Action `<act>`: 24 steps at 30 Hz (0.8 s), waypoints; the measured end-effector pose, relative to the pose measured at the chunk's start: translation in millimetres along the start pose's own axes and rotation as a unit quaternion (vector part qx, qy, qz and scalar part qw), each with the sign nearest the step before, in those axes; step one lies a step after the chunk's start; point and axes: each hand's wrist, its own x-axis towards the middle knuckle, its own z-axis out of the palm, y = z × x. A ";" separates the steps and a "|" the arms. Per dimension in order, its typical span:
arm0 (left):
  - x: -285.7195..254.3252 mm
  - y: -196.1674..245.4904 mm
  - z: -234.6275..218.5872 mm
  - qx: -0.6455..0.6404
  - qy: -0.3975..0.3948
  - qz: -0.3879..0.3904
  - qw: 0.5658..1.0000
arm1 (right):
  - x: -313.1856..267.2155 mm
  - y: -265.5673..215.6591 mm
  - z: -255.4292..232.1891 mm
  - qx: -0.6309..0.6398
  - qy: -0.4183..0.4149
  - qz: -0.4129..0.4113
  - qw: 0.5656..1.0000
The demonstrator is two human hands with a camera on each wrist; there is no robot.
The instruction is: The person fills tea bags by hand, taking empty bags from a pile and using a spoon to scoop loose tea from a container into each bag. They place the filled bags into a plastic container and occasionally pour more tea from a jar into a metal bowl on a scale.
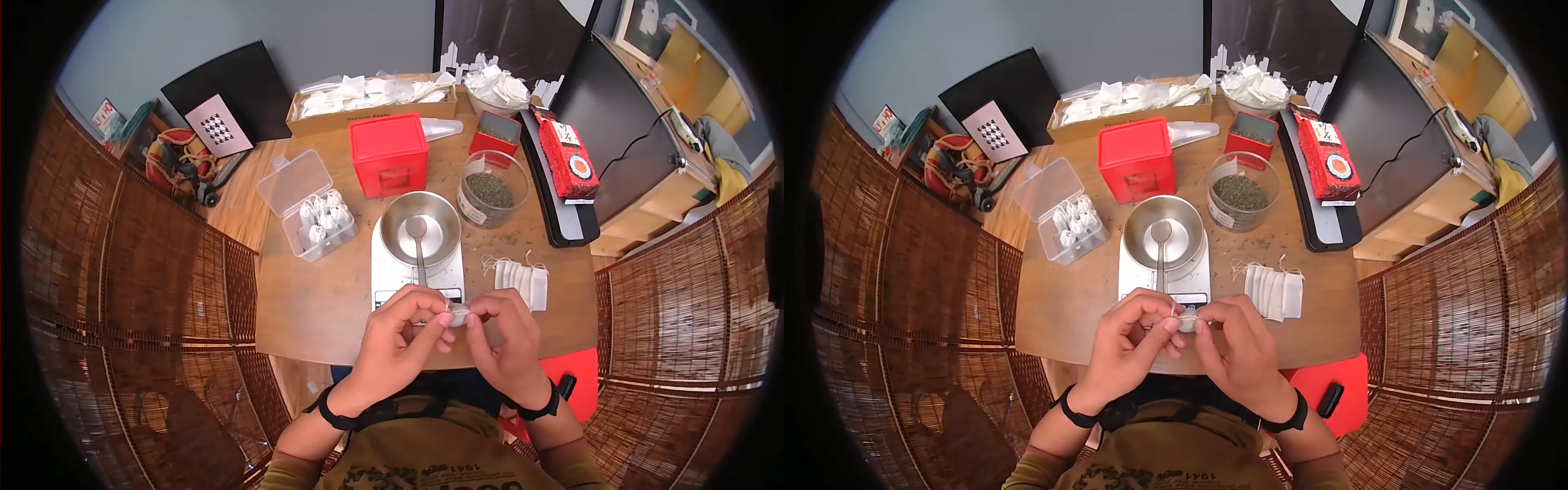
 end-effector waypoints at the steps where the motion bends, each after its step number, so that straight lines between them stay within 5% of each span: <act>1: 0.2 -2.9 -0.7 -0.004 0.004 0.000 1.000 | 0.2 -0.7 0.6 0.013 0.006 0.013 1.000; 15: -2.1 2.4 -1.1 0.060 0.052 0.017 0.997 | 4.3 -1.5 3.8 0.039 -0.019 0.001 0.999; 20: -3.9 -9.3 -5.6 -0.021 0.076 0.031 0.996 | 0.7 -0.1 5.6 0.050 -0.018 0.015 0.998; 24: -2.8 4.3 -0.9 0.058 0.053 0.038 0.996 | -2.2 1.1 5.0 0.046 -0.027 0.009 0.999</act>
